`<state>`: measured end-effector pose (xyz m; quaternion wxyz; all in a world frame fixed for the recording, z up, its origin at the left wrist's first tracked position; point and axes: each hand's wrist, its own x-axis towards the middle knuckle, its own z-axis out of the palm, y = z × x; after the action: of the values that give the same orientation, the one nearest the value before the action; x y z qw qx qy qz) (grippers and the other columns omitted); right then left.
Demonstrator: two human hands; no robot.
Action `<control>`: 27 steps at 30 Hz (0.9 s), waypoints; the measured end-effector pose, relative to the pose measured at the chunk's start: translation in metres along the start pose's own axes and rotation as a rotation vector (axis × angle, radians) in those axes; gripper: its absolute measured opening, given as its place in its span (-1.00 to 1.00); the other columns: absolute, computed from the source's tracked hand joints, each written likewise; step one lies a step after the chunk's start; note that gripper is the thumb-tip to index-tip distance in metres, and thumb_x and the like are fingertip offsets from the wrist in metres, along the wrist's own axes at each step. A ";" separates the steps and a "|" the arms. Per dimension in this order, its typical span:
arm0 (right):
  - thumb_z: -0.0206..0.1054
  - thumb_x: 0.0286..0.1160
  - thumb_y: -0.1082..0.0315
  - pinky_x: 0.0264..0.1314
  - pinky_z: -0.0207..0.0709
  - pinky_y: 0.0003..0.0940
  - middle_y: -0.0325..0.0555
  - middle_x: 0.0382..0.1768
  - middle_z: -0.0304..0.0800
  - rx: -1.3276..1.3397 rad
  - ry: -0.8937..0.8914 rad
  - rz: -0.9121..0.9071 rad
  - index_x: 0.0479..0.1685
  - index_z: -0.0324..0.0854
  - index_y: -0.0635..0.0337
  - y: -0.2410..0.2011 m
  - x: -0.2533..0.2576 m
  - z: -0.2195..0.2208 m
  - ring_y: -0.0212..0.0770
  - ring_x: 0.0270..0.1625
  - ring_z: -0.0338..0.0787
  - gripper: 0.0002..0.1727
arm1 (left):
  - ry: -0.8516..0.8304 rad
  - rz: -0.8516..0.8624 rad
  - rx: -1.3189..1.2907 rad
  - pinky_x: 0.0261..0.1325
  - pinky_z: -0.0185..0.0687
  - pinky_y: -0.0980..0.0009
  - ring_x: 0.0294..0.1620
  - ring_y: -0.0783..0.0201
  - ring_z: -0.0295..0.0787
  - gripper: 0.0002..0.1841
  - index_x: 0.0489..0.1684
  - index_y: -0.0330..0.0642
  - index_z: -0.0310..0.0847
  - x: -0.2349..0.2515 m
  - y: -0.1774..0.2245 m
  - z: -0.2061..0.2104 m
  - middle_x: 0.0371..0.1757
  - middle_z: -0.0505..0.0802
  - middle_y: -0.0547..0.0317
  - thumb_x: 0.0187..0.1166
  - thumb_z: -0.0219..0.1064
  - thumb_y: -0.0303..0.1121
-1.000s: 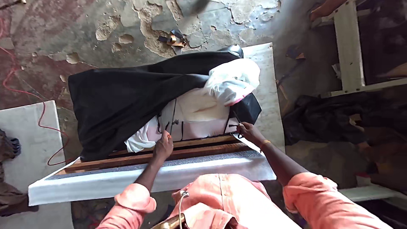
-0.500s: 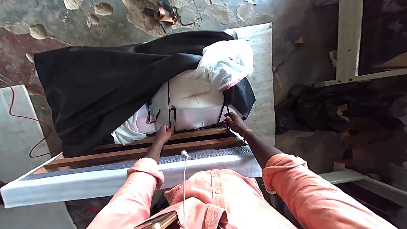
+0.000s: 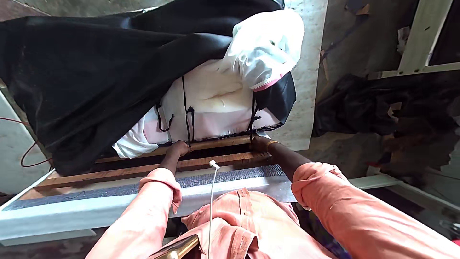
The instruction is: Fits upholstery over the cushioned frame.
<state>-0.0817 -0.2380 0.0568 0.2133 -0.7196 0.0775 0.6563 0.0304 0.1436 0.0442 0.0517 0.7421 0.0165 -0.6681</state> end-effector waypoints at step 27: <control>0.18 0.75 0.07 0.10 0.62 0.37 0.17 -0.17 0.88 0.228 0.323 0.007 -0.08 0.82 0.19 0.000 -0.026 -0.024 0.19 -0.05 0.87 -0.59 | 0.079 0.019 -0.046 0.36 0.54 -0.39 0.27 -0.25 0.78 -0.58 0.14 -0.24 0.79 0.013 -0.005 -0.008 0.16 0.86 -0.27 0.57 0.46 -0.06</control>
<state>-0.0638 -0.2525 0.0837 0.2760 -0.7864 0.1867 0.5201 0.0394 0.1484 0.0316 0.0747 0.7667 0.0268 -0.6371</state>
